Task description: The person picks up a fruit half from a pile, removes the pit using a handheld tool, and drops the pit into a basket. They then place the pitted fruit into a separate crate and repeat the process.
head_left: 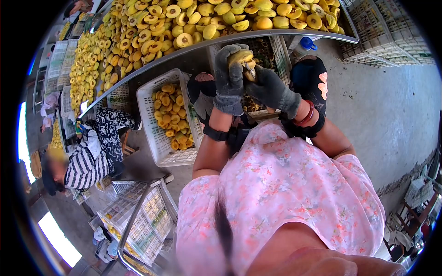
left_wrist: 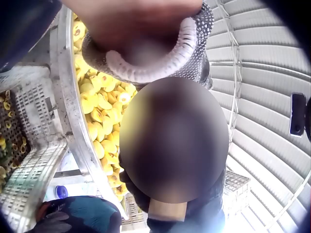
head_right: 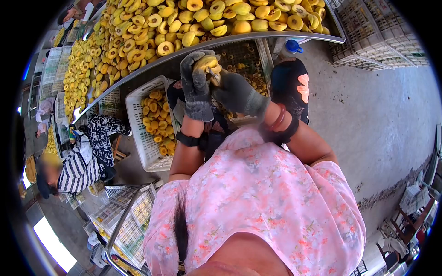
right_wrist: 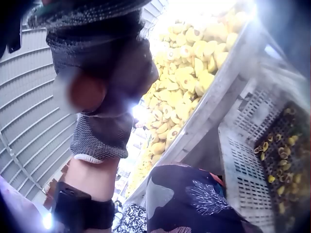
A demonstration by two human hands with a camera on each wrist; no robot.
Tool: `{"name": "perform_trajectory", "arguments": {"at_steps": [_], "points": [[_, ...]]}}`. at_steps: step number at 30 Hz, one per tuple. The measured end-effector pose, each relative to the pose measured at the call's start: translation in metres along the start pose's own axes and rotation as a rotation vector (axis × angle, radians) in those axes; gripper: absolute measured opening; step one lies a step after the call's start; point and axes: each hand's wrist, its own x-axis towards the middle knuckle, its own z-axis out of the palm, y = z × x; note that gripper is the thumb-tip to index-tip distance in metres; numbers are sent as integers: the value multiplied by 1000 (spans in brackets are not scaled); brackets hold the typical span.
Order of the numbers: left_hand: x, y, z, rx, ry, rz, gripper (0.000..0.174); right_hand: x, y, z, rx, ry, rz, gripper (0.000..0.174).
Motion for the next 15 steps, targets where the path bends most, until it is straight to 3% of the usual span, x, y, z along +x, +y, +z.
{"name": "perform_trajectory", "arguments": {"at_steps": [2, 5, 8, 11, 15], "points": [[-2, -3, -4, -98, -6, -54, 47, -4, -16, -3, 238, -138, 173, 12], [-4, 2, -9, -27, -7, -143, 48, -7, -19, -8, 327, -249, 204, 8], [-8, 0, -14, 5, -13, -163, 47, -5, -21, -4, 160, -190, 150, 7], [-8, 4, -17, -60, -29, -174, 40, -2, -16, -7, 123, -253, 250, 7], [-13, -6, -24, -97, -138, -225, 38, -4, -18, -16, 334, -394, 359, 3]]}}
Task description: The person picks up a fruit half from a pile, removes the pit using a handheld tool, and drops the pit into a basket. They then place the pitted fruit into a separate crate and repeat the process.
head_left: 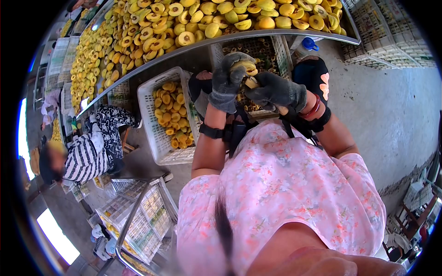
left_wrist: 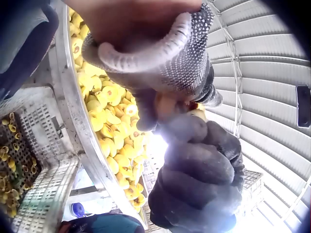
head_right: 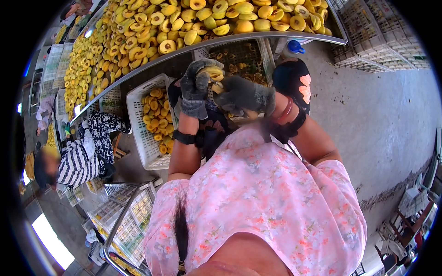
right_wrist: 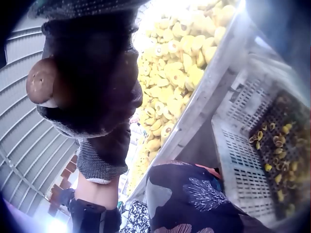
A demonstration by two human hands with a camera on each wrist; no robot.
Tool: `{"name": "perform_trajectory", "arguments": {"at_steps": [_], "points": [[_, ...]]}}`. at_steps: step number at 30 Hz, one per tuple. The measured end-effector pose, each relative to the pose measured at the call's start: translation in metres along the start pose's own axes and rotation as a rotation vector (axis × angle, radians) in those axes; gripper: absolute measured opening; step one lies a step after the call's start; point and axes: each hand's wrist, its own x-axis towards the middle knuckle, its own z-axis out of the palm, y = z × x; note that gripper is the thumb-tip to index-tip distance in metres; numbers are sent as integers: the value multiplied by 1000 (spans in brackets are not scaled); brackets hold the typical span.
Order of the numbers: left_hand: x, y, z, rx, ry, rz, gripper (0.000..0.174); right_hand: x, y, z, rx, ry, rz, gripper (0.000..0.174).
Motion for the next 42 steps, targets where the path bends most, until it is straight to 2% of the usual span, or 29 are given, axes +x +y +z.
{"name": "perform_trajectory", "arguments": {"at_steps": [2, 5, 8, 11, 14, 16, 18, 19, 20, 22, 23, 24, 25, 26, 27, 30, 32, 34, 36, 37, 39, 40, 41, 42], "points": [[-1, 1, 1, -66, -58, -38, 38, -5, -2, 4, 67, -39, 15, 2], [2, 2, -3, -6, -102, -58, 39, -1, 8, 4, 10, -30, -28, 3], [5, 11, 4, 78, 0, -20, 45, 7, 19, -6, -53, -49, -78, 5], [11, 17, 1, -390, 277, -322, 53, 14, 25, 4, -561, 153, -315, 19], [11, 30, -14, -213, 423, -366, 54, 7, 8, 18, -468, 223, -250, 17], [7, 28, -34, -166, 459, -326, 57, 22, 35, 9, -439, 283, -376, 14], [-4, 28, -61, 28, 583, -252, 52, 27, 40, 8, -497, 353, -456, 13], [-10, 33, -78, 324, 653, -205, 50, 30, 44, 7, -492, 372, -516, 12], [-18, 39, -98, 619, 714, -154, 48, 34, 50, 4, -457, 401, -449, 13], [-44, 37, -156, 1259, 759, -179, 47, 41, 57, -3, -389, 455, -313, 14], [-53, 33, -185, 1571, 747, -143, 47, 36, 49, -7, -184, 368, 5, 17], [-61, 29, -206, 1884, 723, -105, 47, 38, 57, -12, -245, 394, -5, 18], [-58, 31, -208, 1810, 765, -159, 49, 45, 68, -17, -308, 418, -17, 18], [-51, 25, -208, 1705, 703, -163, 49, 50, 78, -23, -371, 442, -25, 18], [-33, 25, -191, 1598, 635, -170, 49, 45, 67, -15, -277, 432, 32, 19], [15, -21, -155, 1267, 416, -147, 51, 51, 72, -15, -378, 450, -52, 19], [54, -49, -128, 1265, 218, -141, 59, 49, 70, -16, -423, 435, -66, 19], [84, -74, -110, 1369, 38, -228, 68, 46, 68, -19, -481, 433, -96, 19], [107, -100, -104, 1465, -182, -470, 74, 43, 72, -21, -550, 440, -142, 18], [117, -106, -101, 1600, -253, -583, 69, 41, 74, -23, -563, 439, -206, 18], [121, -110, -105, 1420, -140, -571, 64, 38, 78, -27, -588, 433, -337, 19], [121, -113, -111, 1331, -85, -565, 61, 33, 67, -21, -542, 478, -249, 19], [109, -131, -120, 1299, 67, -302, 55, 28, 56, -15, -492, 524, -161, 19], [108, -128, -121, 1064, 126, -315, 53, 27, 53, -16, -453, 531, -141, 19]]}}
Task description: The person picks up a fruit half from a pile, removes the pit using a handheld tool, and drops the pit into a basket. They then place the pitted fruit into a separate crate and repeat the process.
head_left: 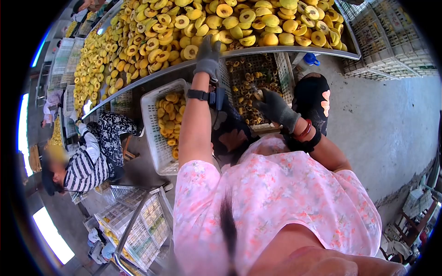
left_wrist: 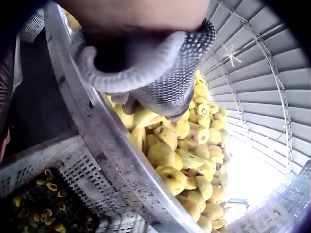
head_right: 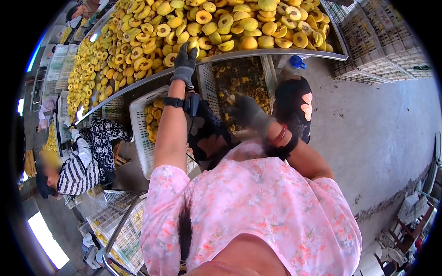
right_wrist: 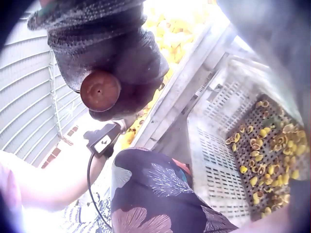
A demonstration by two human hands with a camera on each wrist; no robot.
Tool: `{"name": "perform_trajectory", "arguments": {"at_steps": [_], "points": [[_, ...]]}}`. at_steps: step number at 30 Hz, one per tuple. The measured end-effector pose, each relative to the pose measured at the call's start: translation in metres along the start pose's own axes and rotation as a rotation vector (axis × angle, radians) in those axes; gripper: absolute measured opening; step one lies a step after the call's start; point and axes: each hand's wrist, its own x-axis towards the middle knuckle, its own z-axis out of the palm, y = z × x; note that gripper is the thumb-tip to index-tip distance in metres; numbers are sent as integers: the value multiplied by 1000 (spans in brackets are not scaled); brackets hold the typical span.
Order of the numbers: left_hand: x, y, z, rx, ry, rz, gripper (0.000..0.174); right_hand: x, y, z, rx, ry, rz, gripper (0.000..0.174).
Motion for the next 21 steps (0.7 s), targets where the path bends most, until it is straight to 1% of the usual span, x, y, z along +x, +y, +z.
{"name": "perform_trajectory", "arguments": {"at_steps": [1, 2, 3, 4, 6, 7, 9, 10, 11, 12, 13, 16, 17, 21], "points": [[-9, 9, -11, -234, 1, -40, 51, 1, 0, -2, 33, 0, 31, 19], [-24, 17, -22, -541, -68, -125, 48, 1, 1, -3, 65, -3, 66, 19], [-41, 35, -39, -839, -112, -232, 46, 3, 0, -4, -35, 34, -68, 19], [-57, 49, -52, -949, -132, -300, 41, 7, 1, -4, -74, 68, -146, 22], [-83, 72, -70, -1111, -186, -319, 41, 12, 1, -4, -153, 143, -302, 28], [-95, 81, -74, -1122, -170, -302, 41, 11, -12, -6, -201, 146, -337, 29], [-115, 96, -77, -1145, -141, -267, 42, 7, -31, -5, -275, 176, -306, 25], [-121, 103, -77, -1105, -128, -195, 43, 4, -37, -5, -311, 191, -290, 23], [-127, 109, -75, -1063, -115, -123, 44, 2, -41, -7, -335, 178, -341, 27], [-132, 116, -75, -1021, -104, -51, 45, 1, -43, -7, -365, 199, -354, 28], [-139, 126, -80, -1001, -162, -129, 42, 0, -46, -6, -395, 222, -366, 28], [-146, 132, -71, -971, -154, 36, 41, -3, -45, -4, -462, 271, -382, 30], [-148, 131, -65, -939, -120, 84, 40, -4, -43, -3, -480, 283, -385, 31], [-151, 141, -61, -954, -26, 168, 41, -10, -38, 1, -483, 313, -393, 32]]}}
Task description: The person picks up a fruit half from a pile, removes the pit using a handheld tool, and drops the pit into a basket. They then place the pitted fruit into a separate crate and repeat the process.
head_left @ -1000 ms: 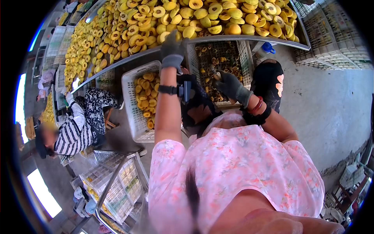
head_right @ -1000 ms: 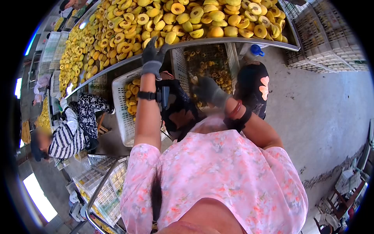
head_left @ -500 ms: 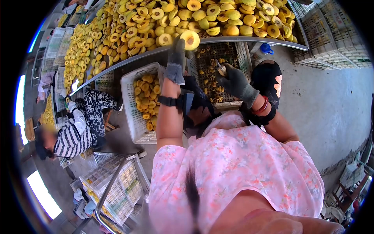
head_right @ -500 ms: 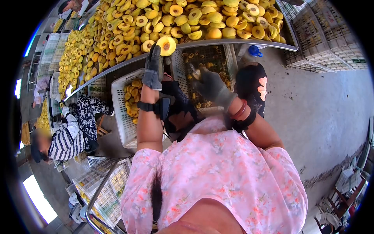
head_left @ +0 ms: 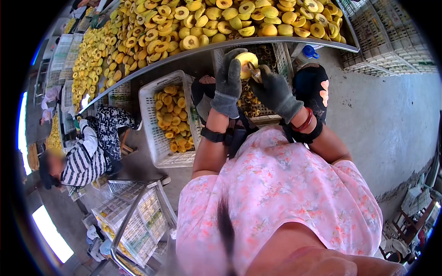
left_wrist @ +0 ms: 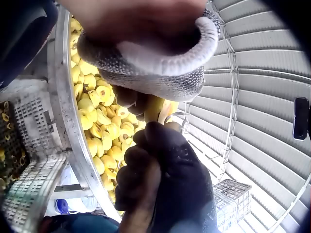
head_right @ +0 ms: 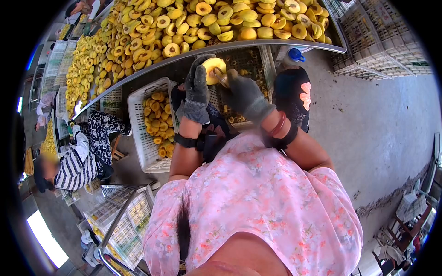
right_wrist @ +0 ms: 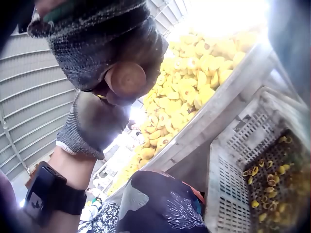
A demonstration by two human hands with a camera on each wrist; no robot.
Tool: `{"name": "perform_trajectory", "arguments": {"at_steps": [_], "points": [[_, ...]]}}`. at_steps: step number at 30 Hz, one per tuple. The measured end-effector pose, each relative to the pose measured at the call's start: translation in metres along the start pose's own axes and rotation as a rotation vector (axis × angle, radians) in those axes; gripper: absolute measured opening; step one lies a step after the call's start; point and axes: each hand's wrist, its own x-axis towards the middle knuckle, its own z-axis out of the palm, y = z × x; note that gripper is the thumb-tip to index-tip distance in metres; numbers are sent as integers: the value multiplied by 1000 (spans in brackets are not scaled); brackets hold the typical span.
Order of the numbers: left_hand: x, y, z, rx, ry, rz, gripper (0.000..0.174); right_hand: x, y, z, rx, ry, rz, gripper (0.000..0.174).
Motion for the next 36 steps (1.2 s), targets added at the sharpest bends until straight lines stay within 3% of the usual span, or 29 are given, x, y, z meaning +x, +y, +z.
{"name": "perform_trajectory", "arguments": {"at_steps": [8, 11, 14, 17, 20, 23, 26, 29, 31, 33, 36], "points": [[-5, -5, 9, 231, 148, 126, 42, -1, -1, 5, 19, -65, -10, 29], [-5, -1, 11, 237, 177, 103, 42, -1, 4, 8, 174, -44, -83, 23], [-5, -2, 7, 277, 165, 75, 42, -3, 12, 16, 442, -187, -51, 16], [-6, -12, 1, 374, 131, 114, 43, -1, 1, 3, 774, -432, 125, 8], [-7, -8, -3, 384, 46, 96, 44, -1, -3, -14, 1076, -727, 515, 1], [-10, -5, 1, 101, 92, -40, 46, -4, 2, -4, 1184, -748, 463, 1], [-11, -13, -7, -59, 162, -175, 47, -4, -4, -4, 1152, -766, 492, 4], [-10, -16, -33, 40, 521, -257, 47, -11, 7, 13, 1060, -737, 328, 12], [-8, -12, -75, 248, 657, -274, 51, -11, 2, 7, 661, -570, 166, 28], [-13, -3, -125, 1042, 738, -226, 50, -13, 0, 6, 262, -321, 22, 35], [-14, -16, -189, 1390, 708, -219, 47, -15, 34, 29, -9, -377, 107, 32]]}}
